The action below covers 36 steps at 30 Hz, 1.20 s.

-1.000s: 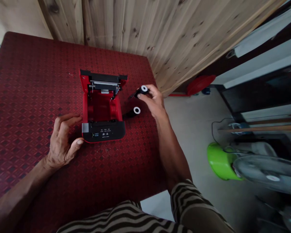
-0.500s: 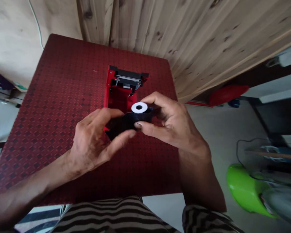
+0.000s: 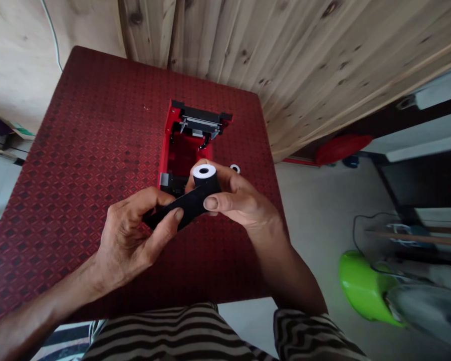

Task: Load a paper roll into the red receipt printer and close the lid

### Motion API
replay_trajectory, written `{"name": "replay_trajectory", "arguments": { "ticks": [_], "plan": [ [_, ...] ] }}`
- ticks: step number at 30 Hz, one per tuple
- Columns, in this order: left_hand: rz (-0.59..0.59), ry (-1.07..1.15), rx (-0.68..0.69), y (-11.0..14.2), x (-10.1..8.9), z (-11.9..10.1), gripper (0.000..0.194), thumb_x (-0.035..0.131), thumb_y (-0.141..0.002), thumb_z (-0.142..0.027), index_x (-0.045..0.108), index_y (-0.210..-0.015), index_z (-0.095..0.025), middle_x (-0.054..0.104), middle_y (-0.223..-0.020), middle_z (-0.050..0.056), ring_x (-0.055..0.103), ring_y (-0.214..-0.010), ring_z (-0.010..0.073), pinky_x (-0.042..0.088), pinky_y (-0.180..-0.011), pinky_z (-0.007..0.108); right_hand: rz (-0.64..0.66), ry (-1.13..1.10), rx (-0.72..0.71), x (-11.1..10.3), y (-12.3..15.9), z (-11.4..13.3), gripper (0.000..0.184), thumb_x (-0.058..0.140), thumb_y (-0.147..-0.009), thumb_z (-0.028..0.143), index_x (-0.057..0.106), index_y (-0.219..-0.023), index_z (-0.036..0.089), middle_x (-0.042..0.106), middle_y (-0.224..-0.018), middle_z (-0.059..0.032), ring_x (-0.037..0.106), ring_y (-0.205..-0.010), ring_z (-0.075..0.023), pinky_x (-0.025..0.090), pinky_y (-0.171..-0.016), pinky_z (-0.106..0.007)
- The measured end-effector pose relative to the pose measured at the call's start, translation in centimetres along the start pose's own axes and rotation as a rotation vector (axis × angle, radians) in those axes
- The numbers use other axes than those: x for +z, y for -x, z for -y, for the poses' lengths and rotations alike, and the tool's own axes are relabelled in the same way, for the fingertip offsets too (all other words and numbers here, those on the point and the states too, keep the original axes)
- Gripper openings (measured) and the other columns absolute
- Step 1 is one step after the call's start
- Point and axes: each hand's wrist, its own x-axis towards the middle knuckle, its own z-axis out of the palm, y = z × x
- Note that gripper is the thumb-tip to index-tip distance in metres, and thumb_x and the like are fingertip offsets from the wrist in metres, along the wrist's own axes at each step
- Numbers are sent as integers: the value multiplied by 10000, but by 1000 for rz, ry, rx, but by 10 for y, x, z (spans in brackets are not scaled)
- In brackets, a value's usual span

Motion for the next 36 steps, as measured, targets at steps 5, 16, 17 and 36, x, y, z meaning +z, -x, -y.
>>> {"name": "replay_trajectory", "arguments": {
  "ticks": [5, 16, 17, 36],
  "plan": [
    [-15, -35, 7, -1, 0, 8, 159, 675, -984, -185, 642, -844, -252, 596, -631, -80, 499, -504, 86, 412, -500, 237, -15, 87, 2, -14, -6, 14, 333, 888, -858, 401, 682, -1058, 233, 600, -824, 62, 480, -612, -80, 380, -497, -223],
    [66, -136, 32, -5, 9, 29, 195, 686, -1023, -194, 657, -830, -193, 637, -663, -69, 577, -531, 64, 409, -533, 212, -270, 1479, -26, 0, -35, 33, 180, 800, -898, 137, 770, -1064, 197, 786, -1073, -60, 717, -1002, -237, 523, -960, -392],
    [74, -151, 21, -5, 10, 30, 206, 687, -1025, -206, 658, -821, -192, 629, -652, -71, 569, -521, 64, 404, -531, 214, -283, 1517, -3, 2, -36, 31, 172, 795, -914, 148, 783, -1079, 197, 785, -1076, -66, 720, -1006, -242, 526, -956, -392],
    [-25, -362, 154, -16, -8, 52, 243, 694, -1062, -290, 638, -833, -231, 650, -675, -57, 603, -550, 96, 431, -529, 253, -292, 1878, 211, 24, -53, 25, 384, 558, -977, -5, 739, -1287, 132, 823, -1141, -165, 741, -1108, -313, 508, -905, -402]
  ]
}}
